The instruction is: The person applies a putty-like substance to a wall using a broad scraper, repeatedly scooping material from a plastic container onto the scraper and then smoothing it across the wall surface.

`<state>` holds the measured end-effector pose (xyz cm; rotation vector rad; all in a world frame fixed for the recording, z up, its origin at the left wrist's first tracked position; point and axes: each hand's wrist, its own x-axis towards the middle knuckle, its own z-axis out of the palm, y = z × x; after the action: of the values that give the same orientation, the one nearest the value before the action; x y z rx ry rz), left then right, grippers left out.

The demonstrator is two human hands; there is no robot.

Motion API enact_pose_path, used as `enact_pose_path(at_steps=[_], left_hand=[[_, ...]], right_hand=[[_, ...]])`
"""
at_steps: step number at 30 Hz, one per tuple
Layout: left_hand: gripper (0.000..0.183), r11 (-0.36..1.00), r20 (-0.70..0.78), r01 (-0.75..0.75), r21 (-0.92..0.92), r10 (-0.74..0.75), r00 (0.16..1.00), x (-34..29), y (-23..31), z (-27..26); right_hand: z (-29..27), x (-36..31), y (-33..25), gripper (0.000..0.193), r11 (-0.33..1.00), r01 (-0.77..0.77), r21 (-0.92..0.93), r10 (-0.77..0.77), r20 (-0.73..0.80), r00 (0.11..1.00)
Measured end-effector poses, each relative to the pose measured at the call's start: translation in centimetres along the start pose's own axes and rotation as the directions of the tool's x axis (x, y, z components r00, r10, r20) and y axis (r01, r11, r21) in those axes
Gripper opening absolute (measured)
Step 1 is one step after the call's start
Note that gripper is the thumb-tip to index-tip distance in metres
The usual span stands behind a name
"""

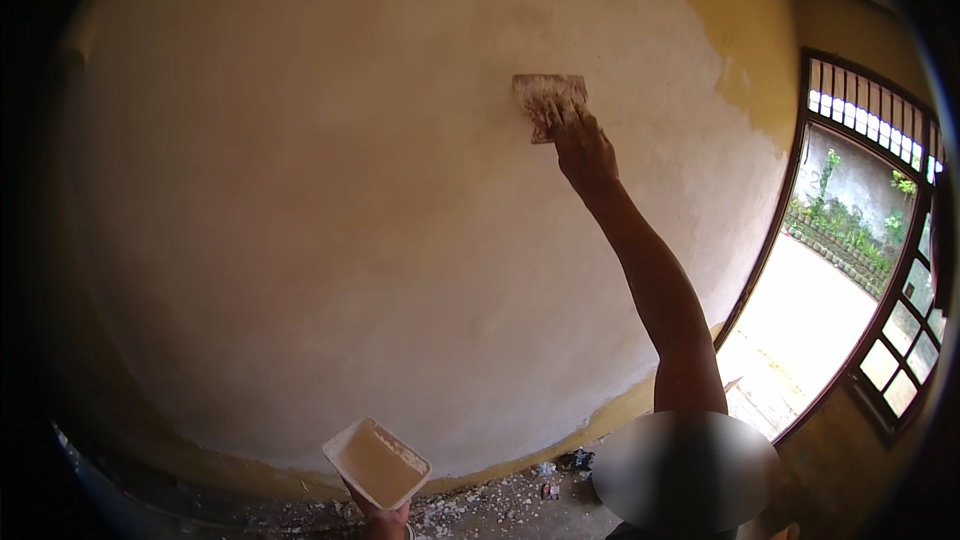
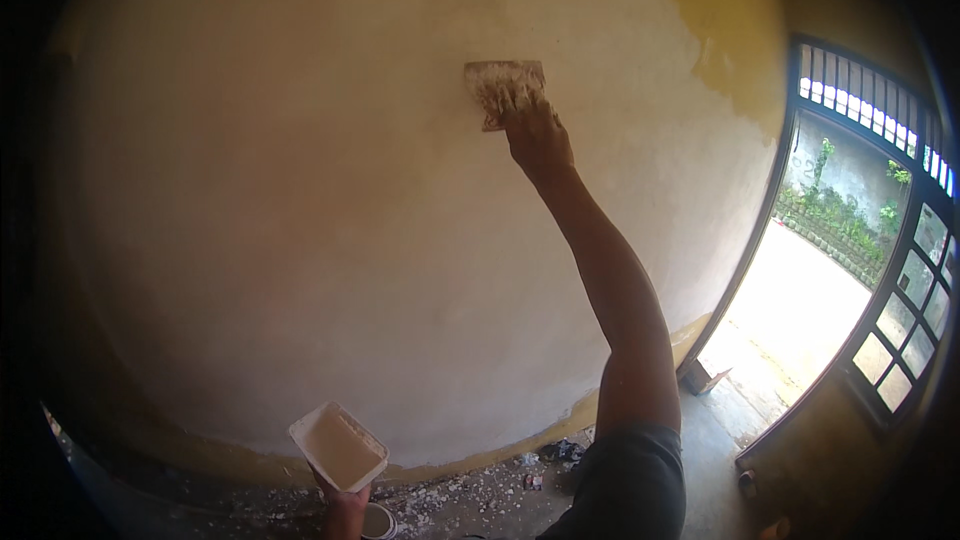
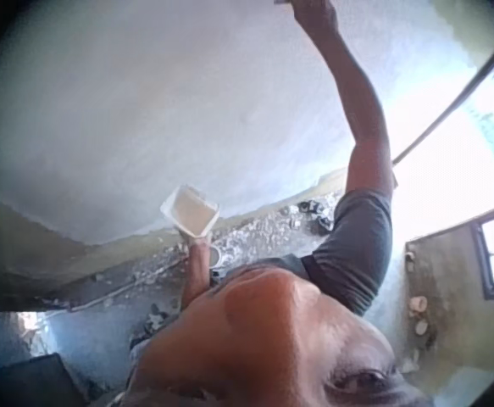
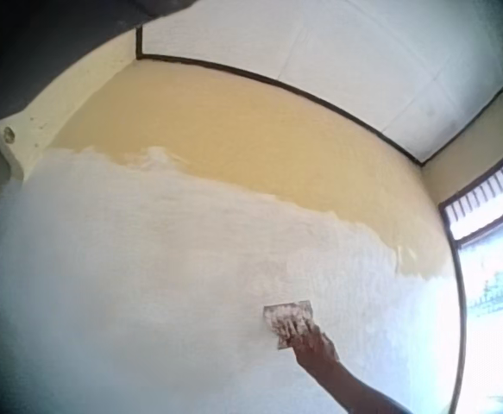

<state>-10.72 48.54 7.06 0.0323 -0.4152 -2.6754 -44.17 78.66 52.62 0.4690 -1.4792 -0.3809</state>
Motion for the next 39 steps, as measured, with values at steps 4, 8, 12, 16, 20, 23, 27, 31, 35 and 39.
enact_pose_path(at_steps=[4, 8, 12, 16, 20, 23, 27, 31, 35, 39], left_hand=[[0.051, 0.999, -0.012, -0.049, 0.009, 0.05, 0.999, 0.6, 1.7, 2.7], [0.06, 0.994, 0.084, 0.024, -0.105, -0.016, 0.996, 7.2, -1.7, 5.0], [0.066, 0.992, 0.102, 0.112, 0.051, -0.117, 0.988, 9.3, -7.1, 7.1], [0.071, 0.97, 0.094, 0.235, -0.059, -0.229, 0.969, 8.1, -6.2, 8.2], [0.064, 0.966, 0.082, 0.23, -0.114, -0.222, 0.972, 7.6, -6.9, 8.5], [0.064, 0.964, 0.136, 0.247, -0.094, -0.234, 0.963, 8.2, -7.7, 8.8], [0.067, 0.953, -0.006, 0.29, -0.088, -0.292, 0.956, 8.5, -8.1, 9.1], [0.069, 0.945, -0.154, 0.323, -0.052, -0.327, 0.932, 9.1, -8.5, 8.2], [0.07, 0.943, -0.122, 0.334, -0.009, -0.332, 0.935, 9.1, -8.0, 8.6], [0.063, 0.942, 0.0, 0.326, -0.085, -0.327, 0.945, 10.0, -7.5, 8.5]], right_hand=[[-11.4, -5.0, -9.5, 0.031, 0.648, -0.451, 0.614, 0.214, 0.421, 0.881], [-14.9, -7.3, -17.1, 0.022, -0.157, -0.706, 0.691, 0.07, 0.72, 0.69], [-14.6, -14.4, -22.7, 0.029, -0.173, -0.887, 0.429, -0.347, 0.816, 0.462], [-16.0, -15.1, -27.2, 0.024, 0.051, -0.858, 0.512, -0.349, 0.814, 0.465], [-15.4, -15.3, -28.4, 0.028, 0.224, -0.844, 0.487, -0.304, 0.858, 0.414], [-14.8, -15.6, -29.0, 0.03, 0.321, -0.821, 0.473, -0.341, 0.866, 0.365], [-14.0, -17.5, -29.9, 0.036, 0.211, -0.823, 0.527, -0.396, 0.816, 0.421], [-14.1, -18.4, -30.3, 0.035, 0.132, -0.878, 0.46, -0.353, 0.85, 0.391], [-11.9, -20.0, -29.7, 0.02, -0.26, -0.947, 0.188, -0.316, 0.91, 0.268], [-11.1, -18.8, -27.4, 0.019, -0.534, -0.842, -0.073, -0.317, 0.941, 0.119]])
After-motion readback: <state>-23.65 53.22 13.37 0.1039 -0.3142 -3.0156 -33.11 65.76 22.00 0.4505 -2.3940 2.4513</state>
